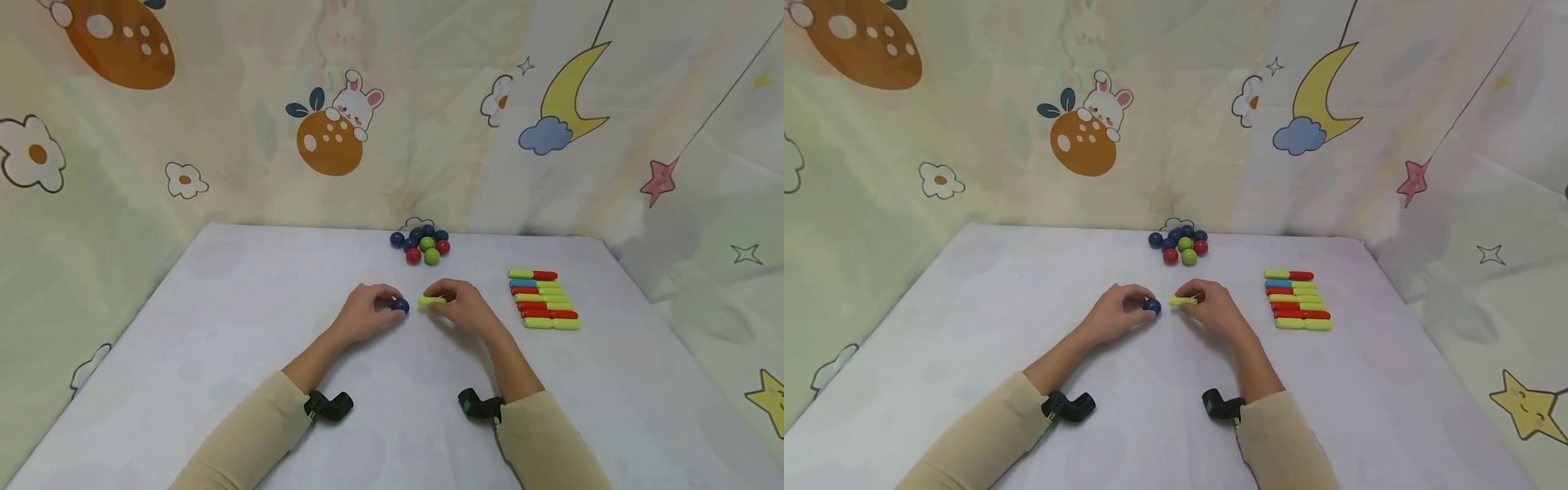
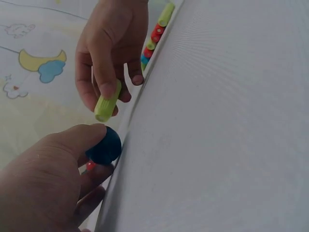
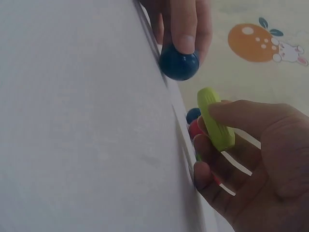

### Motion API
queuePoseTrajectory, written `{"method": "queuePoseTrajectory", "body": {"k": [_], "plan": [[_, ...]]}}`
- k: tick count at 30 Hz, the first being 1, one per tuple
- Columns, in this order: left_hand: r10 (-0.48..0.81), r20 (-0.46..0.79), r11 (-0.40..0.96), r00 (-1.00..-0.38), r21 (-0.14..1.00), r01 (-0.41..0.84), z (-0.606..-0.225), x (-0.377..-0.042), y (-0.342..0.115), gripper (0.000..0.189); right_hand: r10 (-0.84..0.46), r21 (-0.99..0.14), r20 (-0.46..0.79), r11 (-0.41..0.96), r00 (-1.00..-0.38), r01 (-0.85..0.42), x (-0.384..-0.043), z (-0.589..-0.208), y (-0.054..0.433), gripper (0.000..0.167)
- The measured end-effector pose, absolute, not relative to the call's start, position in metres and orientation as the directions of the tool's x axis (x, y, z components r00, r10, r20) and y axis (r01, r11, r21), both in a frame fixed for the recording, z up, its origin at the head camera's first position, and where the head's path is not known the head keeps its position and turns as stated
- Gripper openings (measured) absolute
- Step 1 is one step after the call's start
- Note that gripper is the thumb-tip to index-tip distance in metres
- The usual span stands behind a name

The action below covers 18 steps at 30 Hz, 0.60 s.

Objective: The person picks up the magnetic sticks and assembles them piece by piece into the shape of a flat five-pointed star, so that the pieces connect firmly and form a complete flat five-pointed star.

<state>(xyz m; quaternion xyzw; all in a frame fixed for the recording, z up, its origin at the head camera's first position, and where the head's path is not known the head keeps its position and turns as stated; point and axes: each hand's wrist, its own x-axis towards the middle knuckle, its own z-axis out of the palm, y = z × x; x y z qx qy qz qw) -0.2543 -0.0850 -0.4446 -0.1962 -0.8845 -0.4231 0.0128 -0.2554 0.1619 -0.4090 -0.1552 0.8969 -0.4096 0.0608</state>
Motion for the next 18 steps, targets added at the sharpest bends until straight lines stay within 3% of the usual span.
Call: {"method": "queuePoseTrajectory", "body": {"k": [18], "plan": [[0.349,0.196,0.571,-0.916,0.731,0.374,-0.445,-0.255,-0.085,0.032,-0.346,-0.761,0.011,0.606,-0.938,-0.233,-0.256,-0.412,0.152,0.021]]}}
